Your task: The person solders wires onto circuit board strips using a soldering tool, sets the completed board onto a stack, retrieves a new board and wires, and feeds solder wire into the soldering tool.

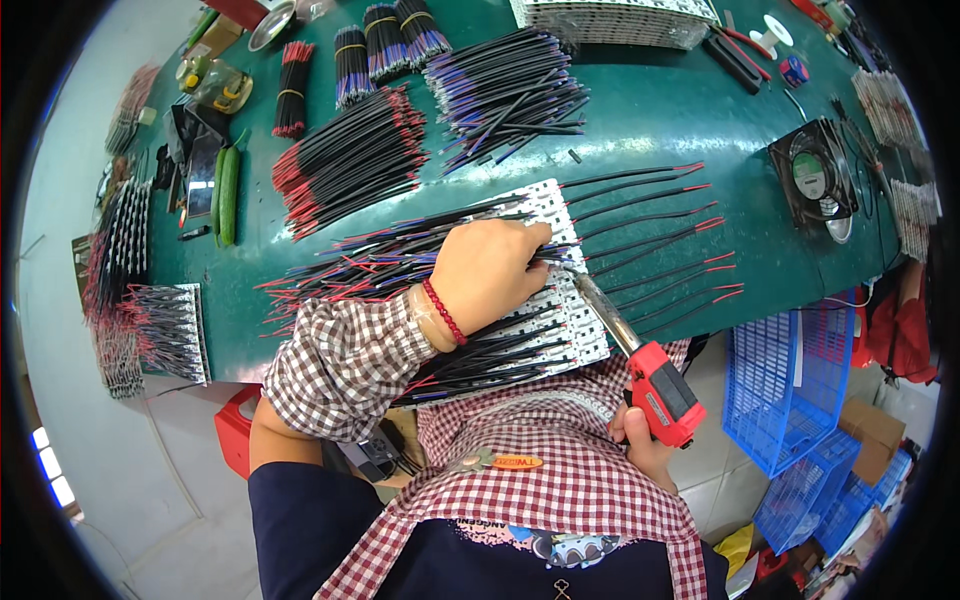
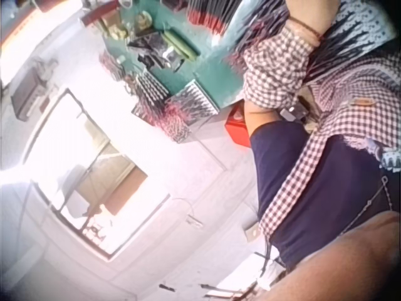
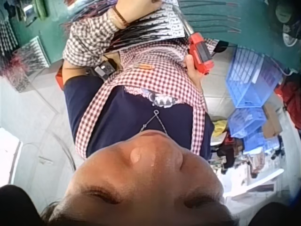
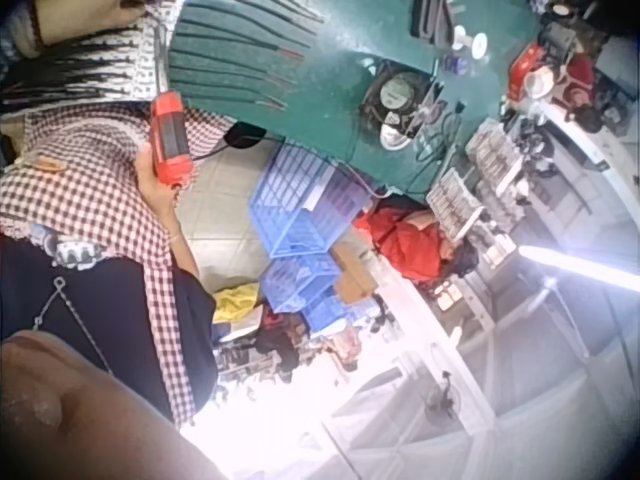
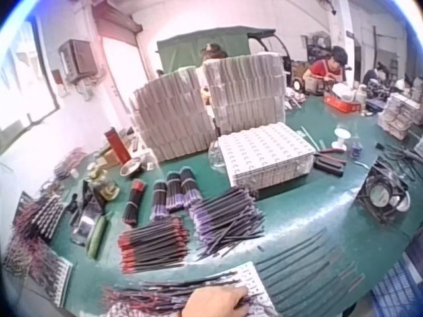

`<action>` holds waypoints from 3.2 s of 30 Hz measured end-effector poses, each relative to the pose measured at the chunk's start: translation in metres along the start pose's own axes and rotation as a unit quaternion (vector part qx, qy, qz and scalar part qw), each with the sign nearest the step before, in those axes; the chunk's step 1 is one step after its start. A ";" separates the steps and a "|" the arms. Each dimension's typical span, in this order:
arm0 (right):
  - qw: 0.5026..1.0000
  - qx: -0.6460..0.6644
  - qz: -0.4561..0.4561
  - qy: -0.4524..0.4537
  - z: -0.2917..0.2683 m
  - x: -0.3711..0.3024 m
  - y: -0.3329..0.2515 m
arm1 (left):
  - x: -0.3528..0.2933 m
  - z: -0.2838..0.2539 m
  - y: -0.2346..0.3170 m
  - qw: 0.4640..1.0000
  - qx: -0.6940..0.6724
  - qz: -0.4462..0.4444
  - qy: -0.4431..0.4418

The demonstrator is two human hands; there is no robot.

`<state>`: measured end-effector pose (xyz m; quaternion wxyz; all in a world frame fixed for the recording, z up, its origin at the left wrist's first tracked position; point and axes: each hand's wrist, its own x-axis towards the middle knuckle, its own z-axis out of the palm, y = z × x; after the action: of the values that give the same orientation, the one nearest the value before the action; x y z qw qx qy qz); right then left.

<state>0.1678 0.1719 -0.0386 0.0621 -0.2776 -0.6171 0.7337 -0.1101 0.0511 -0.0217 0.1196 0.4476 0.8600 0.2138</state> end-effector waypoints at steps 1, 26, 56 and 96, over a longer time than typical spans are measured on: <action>1.000 -0.004 0.008 0.000 0.000 0.000 0.000 | 0.000 0.000 0.000 1.000 -0.002 -0.001 -0.006; 0.996 -0.077 -0.044 -0.015 -0.002 0.007 0.013 | 0.009 0.000 0.000 0.999 0.024 0.005 -0.048; 0.992 -0.104 -0.066 -0.014 0.001 0.011 0.015 | 0.006 0.009 0.003 1.000 -0.002 -0.006 -0.007; 0.997 -0.070 -0.010 -0.015 -0.009 0.000 0.017 | -0.002 0.019 0.012 1.000 0.013 -0.018 0.003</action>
<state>0.1762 0.1755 -0.0550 0.0410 -0.2643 -0.6702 0.6923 -0.0934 0.0605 -0.0328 0.1147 0.4328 0.8712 0.2013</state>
